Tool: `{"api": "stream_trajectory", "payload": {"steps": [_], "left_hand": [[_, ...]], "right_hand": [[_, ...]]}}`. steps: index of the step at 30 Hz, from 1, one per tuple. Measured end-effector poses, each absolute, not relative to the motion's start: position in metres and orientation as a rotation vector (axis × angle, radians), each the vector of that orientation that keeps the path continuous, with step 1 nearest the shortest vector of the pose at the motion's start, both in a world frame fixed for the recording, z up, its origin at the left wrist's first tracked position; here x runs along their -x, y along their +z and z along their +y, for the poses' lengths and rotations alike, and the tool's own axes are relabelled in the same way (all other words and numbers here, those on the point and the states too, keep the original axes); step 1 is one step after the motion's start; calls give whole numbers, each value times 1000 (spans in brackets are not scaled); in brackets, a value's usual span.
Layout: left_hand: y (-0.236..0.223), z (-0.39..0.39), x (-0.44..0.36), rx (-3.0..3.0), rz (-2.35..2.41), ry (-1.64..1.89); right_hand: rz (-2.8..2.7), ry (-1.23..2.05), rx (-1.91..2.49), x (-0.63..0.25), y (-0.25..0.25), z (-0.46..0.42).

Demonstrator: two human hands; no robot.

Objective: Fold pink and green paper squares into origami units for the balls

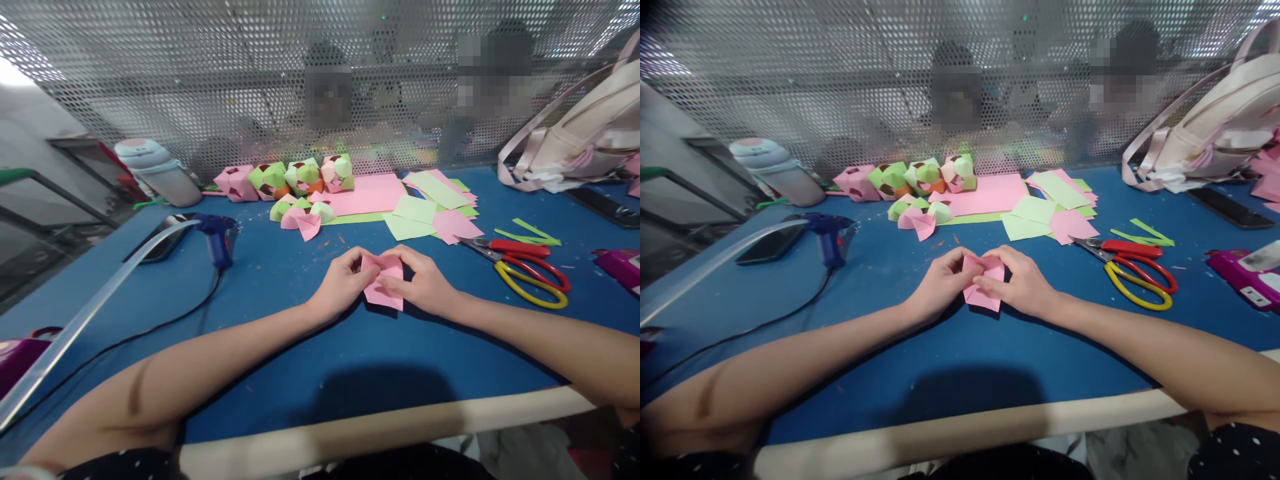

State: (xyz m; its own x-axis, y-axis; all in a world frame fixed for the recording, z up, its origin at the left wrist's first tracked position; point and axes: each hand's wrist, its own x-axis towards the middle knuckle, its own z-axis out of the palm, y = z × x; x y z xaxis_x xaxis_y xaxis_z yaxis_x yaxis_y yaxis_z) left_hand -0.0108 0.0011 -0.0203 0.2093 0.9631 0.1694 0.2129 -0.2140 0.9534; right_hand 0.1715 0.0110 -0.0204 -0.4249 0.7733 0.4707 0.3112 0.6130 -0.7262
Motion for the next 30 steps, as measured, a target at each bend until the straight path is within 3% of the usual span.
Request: {"api": "stream_trajectory", "payload": {"steps": [6, 13, 21, 30], "left_hand": [[-18, -1, 10, -1630, 1140, 1020], [-20, 2, 11, -1612, 1130, 1063], [-18, -1, 11, -1690, 1127, 1058], [-20, 0, 12, -1775, 1146, 1043]], "right_hand": [[-1932, 750, 925, -173, -24, 15], [-2135, 466, 770, -175, -31, 13], [-1753, 1045, 893, -178, -20, 17], [-1556, 1319, 910, -173, -34, 34]]}}
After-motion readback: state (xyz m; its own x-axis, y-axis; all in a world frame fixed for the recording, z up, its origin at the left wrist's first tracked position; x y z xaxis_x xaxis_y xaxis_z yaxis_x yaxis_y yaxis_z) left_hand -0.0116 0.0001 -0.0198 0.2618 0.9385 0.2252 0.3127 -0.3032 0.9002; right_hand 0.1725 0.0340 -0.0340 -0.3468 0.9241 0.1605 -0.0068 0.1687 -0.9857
